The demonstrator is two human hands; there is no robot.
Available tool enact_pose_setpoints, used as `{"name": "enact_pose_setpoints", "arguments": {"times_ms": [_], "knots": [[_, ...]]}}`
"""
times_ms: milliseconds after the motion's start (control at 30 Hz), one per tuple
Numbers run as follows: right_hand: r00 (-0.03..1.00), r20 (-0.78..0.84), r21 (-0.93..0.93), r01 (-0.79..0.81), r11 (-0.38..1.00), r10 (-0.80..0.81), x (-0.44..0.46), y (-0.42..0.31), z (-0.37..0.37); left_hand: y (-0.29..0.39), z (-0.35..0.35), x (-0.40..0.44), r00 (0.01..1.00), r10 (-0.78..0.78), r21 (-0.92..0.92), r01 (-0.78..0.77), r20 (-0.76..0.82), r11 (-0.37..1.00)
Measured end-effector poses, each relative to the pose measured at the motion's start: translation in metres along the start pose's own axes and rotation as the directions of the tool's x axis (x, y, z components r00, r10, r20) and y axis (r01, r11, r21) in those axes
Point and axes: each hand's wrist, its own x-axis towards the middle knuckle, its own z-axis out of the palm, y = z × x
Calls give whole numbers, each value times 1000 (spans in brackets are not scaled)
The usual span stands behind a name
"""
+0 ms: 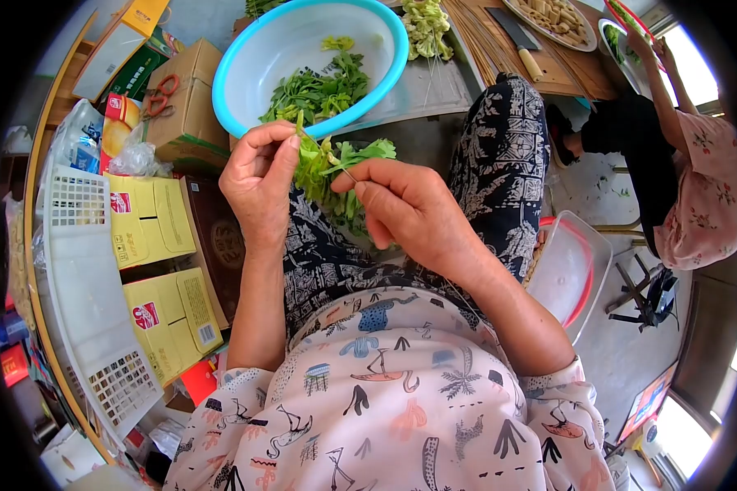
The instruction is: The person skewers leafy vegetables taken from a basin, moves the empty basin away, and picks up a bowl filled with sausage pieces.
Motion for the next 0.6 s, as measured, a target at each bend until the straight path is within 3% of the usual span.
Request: {"name": "enact_pose_setpoints", "arguments": {"times_ms": [67, 400, 533, 600], "knots": [[997, 39, 40, -75, 996, 73, -1, -6, -1, 1, 0, 0, 1000, -3, -3, 3, -6, 1000], [999, 21, 158, -51, 986, 49, 8, 1, -5, -9, 6, -3, 982, 94, 45, -102, 164, 994], [998, -24, 159, -53, 986, 57, 13, 19, -14, -13, -10, 11, 987, 133, 208, -150, 91, 967], [998, -30, 167, -55, 984, 61, 14, 28, -20, -24, -33, 24, 1000, 6, 192, -7, 6, 981]]}}
